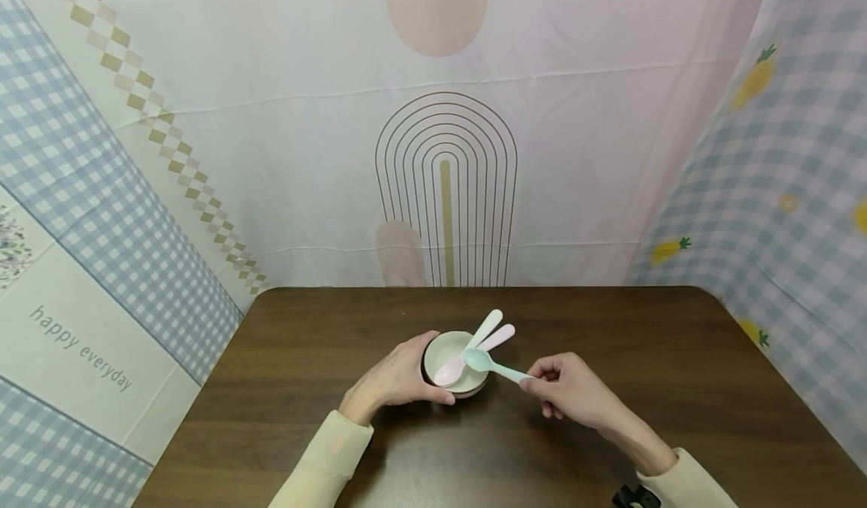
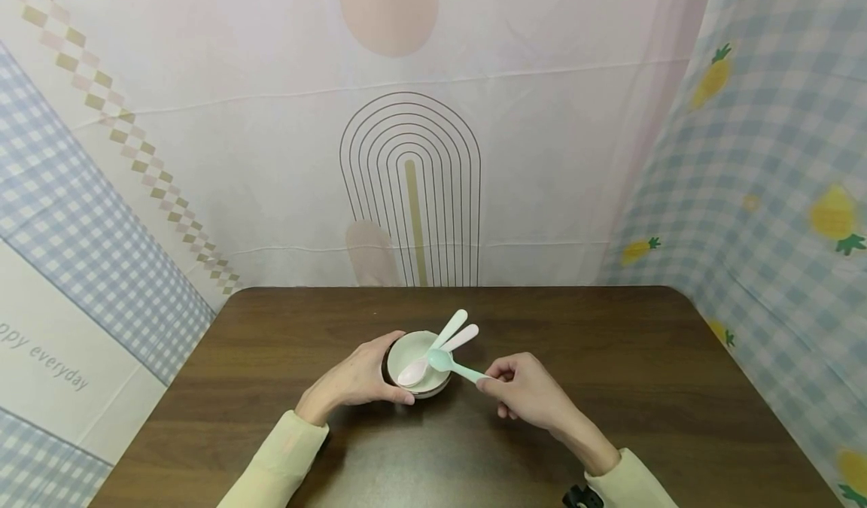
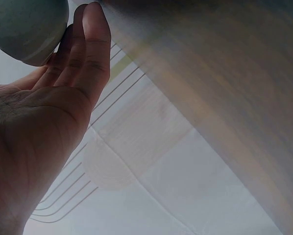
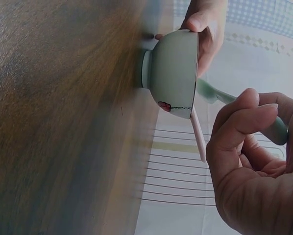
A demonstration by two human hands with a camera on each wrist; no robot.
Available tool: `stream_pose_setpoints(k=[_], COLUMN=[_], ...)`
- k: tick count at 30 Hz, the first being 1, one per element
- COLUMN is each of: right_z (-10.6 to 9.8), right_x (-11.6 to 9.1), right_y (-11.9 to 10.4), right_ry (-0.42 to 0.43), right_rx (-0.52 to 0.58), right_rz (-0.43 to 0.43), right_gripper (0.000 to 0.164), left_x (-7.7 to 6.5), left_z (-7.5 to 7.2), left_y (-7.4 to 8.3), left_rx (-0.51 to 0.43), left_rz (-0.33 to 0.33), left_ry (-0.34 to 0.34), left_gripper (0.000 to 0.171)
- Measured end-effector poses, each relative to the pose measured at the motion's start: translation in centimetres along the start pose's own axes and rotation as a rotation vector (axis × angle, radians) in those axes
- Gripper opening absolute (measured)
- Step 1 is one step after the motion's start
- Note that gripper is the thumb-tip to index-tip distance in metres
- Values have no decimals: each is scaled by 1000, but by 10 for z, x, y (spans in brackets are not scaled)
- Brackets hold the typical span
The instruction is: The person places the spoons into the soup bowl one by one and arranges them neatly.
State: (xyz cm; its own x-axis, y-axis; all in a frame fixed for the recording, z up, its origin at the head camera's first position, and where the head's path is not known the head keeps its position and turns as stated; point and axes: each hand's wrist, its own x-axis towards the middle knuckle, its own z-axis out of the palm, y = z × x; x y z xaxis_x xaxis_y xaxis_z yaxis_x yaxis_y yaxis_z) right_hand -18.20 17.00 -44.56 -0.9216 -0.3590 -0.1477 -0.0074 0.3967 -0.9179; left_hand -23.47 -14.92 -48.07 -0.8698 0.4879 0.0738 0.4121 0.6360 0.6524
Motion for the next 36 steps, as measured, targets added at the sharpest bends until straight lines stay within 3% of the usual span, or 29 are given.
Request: stream_pose_setpoints(k=[36], right_z=[2], right_x=[9], right_y=[2], right_ry=[-42], right_rx=[20], right_rz=[18], right_gripper=[30], left_x=[0], left_z=[0], left_y=[-1], left_rx=[2], left_rz=[-4], left_ry=[-3], left_gripper=[89])
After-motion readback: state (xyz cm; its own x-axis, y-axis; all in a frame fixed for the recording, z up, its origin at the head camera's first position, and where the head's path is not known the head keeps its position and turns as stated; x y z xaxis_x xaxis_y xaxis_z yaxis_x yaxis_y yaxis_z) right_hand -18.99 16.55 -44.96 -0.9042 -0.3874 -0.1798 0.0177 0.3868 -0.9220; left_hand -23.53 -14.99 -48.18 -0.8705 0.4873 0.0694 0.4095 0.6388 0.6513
